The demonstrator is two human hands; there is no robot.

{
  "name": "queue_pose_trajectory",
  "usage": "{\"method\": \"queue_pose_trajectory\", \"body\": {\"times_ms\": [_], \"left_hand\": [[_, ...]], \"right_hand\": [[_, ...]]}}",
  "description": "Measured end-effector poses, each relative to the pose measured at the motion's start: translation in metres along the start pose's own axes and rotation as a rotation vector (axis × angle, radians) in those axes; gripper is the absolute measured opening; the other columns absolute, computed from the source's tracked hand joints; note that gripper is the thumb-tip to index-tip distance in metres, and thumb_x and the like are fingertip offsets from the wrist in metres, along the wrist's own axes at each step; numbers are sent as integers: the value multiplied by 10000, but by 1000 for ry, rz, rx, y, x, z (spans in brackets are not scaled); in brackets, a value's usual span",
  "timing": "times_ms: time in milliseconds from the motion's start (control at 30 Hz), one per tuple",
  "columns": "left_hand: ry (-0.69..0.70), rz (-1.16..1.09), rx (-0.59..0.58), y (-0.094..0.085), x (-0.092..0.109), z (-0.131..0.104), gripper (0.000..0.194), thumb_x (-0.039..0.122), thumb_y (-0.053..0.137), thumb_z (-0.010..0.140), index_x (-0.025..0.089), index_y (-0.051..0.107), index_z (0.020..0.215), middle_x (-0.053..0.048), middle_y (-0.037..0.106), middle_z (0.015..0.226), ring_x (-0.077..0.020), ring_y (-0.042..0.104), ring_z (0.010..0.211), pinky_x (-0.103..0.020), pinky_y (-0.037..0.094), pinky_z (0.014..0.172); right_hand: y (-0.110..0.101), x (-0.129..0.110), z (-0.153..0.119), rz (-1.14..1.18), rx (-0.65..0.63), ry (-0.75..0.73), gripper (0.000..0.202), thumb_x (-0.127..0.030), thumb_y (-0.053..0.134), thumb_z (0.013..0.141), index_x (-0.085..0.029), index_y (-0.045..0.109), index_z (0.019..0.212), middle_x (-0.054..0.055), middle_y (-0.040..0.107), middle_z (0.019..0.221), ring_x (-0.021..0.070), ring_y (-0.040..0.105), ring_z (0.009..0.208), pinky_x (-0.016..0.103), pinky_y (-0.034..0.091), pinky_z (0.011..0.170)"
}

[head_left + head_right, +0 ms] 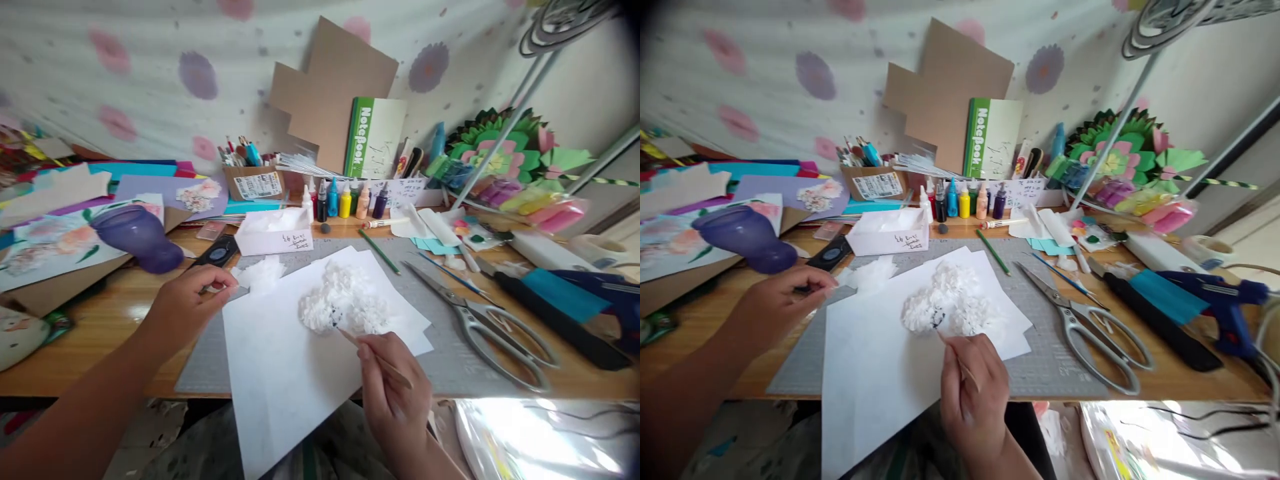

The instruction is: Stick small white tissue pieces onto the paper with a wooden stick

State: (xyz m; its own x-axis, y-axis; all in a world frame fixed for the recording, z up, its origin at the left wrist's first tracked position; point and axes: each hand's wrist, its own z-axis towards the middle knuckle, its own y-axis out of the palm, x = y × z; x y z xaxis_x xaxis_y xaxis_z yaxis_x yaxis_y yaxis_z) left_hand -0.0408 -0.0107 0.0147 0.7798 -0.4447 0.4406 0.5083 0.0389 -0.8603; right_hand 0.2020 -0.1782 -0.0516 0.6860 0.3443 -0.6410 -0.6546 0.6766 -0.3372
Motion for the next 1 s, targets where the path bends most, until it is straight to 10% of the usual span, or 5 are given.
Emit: {"method": "queue_pose_trajectory", "body": {"times_ms": [233,500,1000], "left_hand": [[-2,-667,-592,43,93,-24,132,309,577,784,200,605,714,31,577,649,-118,512,595,-216,395,551],[6,-451,-341,98,101,-17,145,286,557,802,195,615,705,30,573,632,-122,511,607,-230,390,562],[-1,-431,-322,104,95,-19,168,348,541,842,216,633,792,34,599,643,-126,527,603,-235,404,560]], "right_hand": [[0,3,-2,49,56,76,164,-87,486,883,-172,626,881,4,568,696,143,545,630,267,415,565],[-5,4,-4,189,115,70,189,-56,465,868,-160,616,912,8,562,708,136,512,639,276,399,577],[4,6,3,23,-60,19,187,-55,475,871,-131,634,935,59,607,739,176,539,675,304,445,590]]}}
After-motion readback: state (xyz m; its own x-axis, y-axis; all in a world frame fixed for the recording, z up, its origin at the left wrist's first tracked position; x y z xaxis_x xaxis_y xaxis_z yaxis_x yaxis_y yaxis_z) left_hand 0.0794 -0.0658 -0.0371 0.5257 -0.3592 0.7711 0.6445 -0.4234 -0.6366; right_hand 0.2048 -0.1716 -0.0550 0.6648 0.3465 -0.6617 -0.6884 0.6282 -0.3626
